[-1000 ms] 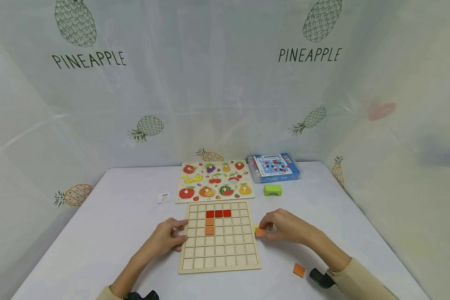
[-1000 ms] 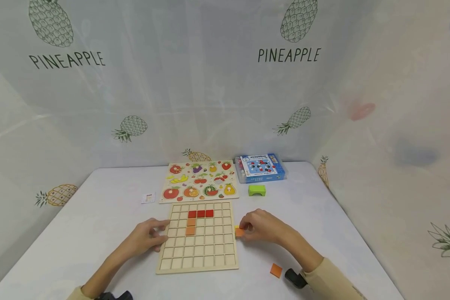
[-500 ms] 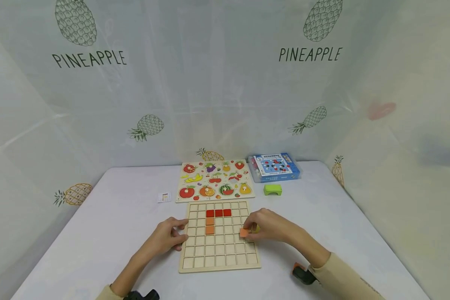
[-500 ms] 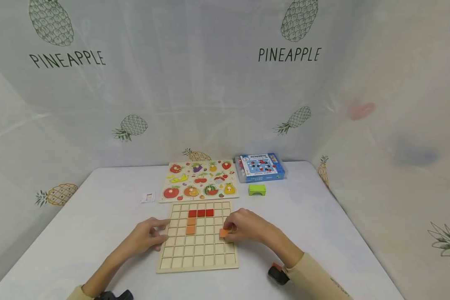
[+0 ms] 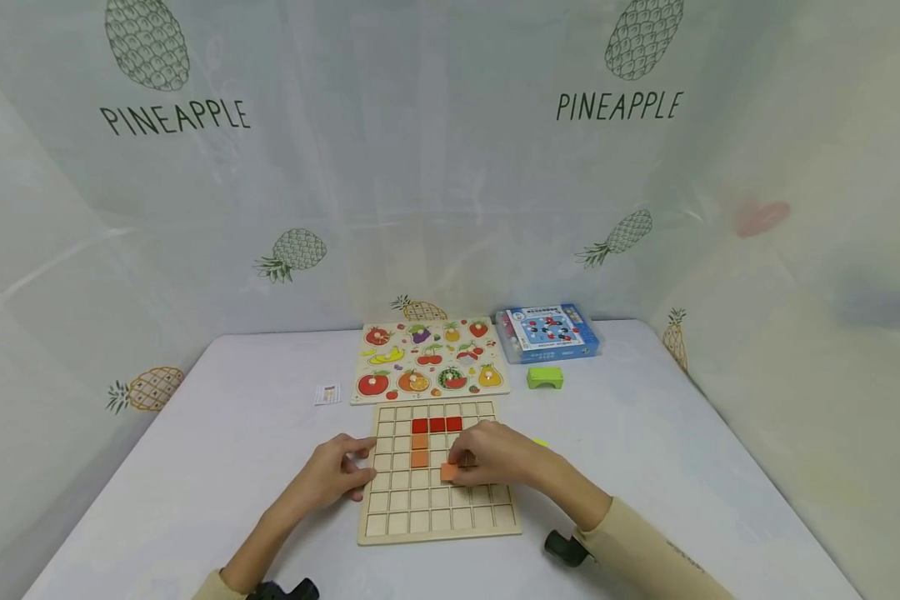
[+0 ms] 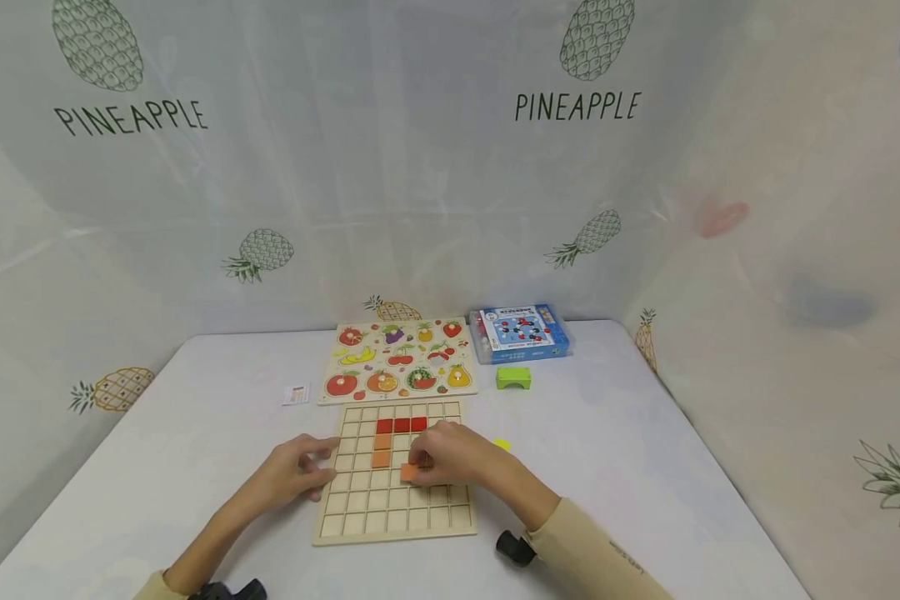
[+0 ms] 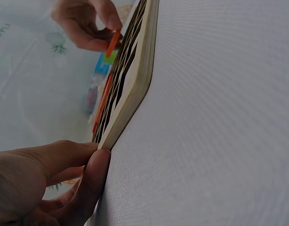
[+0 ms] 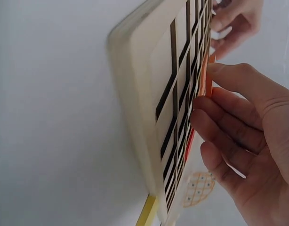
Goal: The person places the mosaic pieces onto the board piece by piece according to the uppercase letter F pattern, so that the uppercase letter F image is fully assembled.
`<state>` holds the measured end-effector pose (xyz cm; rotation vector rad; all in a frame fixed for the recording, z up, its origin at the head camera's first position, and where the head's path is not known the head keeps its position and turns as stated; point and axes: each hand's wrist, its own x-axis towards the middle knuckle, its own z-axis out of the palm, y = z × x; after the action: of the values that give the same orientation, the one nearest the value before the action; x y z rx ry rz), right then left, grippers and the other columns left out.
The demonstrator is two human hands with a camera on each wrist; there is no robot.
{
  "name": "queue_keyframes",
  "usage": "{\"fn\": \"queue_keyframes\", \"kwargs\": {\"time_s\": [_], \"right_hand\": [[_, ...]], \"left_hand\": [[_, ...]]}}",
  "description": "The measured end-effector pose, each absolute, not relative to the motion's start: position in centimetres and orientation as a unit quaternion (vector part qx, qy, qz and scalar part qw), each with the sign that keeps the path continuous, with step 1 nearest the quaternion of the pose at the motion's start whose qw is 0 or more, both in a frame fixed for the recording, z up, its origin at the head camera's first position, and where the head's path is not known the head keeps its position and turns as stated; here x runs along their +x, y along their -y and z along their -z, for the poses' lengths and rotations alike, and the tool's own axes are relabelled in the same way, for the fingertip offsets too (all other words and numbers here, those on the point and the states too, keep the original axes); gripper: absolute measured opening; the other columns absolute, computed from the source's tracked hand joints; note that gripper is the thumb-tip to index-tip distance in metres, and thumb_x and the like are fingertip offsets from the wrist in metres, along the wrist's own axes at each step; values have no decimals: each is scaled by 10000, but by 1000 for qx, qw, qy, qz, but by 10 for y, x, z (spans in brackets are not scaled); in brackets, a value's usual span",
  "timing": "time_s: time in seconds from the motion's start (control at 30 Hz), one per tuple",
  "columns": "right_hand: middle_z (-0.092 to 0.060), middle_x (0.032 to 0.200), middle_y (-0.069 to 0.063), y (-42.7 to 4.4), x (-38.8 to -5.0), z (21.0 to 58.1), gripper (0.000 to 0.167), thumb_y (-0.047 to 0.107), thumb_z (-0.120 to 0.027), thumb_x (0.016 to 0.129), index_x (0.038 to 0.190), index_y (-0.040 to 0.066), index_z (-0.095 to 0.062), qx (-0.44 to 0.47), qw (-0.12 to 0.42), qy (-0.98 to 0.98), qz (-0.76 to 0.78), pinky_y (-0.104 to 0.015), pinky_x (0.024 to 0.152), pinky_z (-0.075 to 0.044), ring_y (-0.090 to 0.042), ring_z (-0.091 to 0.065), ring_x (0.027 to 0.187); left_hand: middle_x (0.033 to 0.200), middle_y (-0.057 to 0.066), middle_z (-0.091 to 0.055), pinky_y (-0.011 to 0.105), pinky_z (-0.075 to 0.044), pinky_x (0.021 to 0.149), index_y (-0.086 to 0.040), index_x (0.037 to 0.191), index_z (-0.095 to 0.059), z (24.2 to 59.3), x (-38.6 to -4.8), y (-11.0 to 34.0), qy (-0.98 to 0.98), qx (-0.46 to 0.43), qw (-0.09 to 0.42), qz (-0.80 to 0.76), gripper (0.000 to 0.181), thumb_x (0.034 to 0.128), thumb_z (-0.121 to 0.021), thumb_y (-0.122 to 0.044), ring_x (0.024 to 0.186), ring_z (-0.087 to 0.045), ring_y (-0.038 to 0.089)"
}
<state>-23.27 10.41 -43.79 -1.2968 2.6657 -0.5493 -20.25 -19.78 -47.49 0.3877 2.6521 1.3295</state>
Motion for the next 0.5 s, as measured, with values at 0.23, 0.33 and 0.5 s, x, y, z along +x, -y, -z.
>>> {"fn": "queue_keyframes", "kwargs": {"time_s": [0.23,0.33,0.5], "right_hand": [[-713,869,93,-85,-234,441,184,306,-741,871,992,167,-755,-439,56,-882,163,-97,665,-464,33,-523,693],[-715,876,97,-78,-233,441,197,311,-745,867,1003,169,-757,-436,54,-885,155,-93,659,-463,36,-518,690],[-702,848,93,-71,-232,441,177,295,-748,861,987,171,-753,-434,49,-887,148,-89,645,-451,33,-508,680]], "left_hand": [[1001,137,-565,222,-542,496,45,1327,-574,476,-203,198,-883,131,73,-444,539,837,-757,-84,558,-630,114],[1007,139,-564,224,-546,499,47,1327,-573,476,-203,198,-882,133,74,-446,540,836,-758,-82,561,-631,118],[1009,137,-561,225,-547,500,47,1328,-573,477,-203,198,-882,132,76,-445,540,835,-756,-77,562,-631,118]]}}
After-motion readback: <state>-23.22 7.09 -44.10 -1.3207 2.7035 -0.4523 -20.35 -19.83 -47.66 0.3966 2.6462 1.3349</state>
